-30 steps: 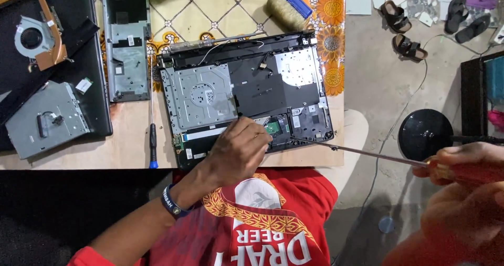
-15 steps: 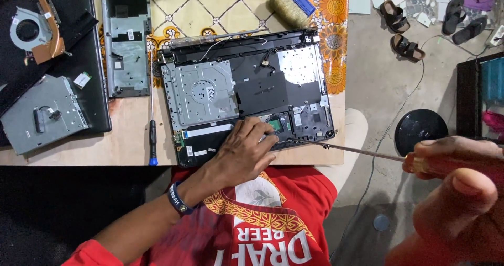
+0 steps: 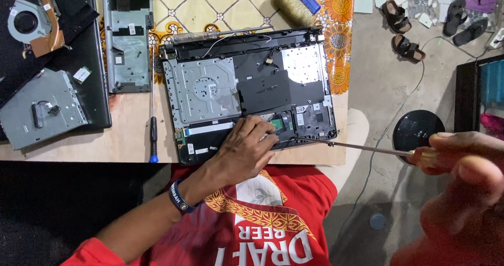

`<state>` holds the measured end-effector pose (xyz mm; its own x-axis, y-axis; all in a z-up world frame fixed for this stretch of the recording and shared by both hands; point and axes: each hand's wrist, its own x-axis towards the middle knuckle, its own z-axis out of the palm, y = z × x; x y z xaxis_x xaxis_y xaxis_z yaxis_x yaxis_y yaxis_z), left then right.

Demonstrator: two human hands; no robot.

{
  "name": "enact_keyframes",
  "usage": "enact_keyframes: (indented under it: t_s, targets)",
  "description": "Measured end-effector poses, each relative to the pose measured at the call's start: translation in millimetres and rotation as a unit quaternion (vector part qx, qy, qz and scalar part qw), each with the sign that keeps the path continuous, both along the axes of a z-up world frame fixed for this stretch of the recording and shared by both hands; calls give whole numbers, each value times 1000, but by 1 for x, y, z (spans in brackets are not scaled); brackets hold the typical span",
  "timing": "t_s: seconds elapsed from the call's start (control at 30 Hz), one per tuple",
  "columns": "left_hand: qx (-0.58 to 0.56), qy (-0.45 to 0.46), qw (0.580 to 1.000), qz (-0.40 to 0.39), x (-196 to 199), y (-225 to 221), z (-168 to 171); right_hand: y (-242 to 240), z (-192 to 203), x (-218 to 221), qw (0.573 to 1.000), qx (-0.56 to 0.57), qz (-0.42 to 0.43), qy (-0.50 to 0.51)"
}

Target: Disassembling a laptop by removing screws and lifting the motherboard for inspection.

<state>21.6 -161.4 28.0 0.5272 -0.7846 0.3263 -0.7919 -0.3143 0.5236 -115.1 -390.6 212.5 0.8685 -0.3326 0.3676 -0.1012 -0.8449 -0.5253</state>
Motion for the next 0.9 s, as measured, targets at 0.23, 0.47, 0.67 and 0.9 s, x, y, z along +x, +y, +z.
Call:
enact_keyframes:
  t_s: [0.23,0.47,0.67,0.9]
  targets:
    - [-15,6,1000,3,0,1,4,-142,-81,-9,997,67,-43,15]
    - [-14,5,1000,3,1,0,5,-116,-84,-86,929,245,-181,209]
    - [-19,8,1000,1,1,1,1,-69,10,8,962,19,188,196]
    - [-88,62,994,-9,7,-9,20,-60,44,20,908,-203,307,201]
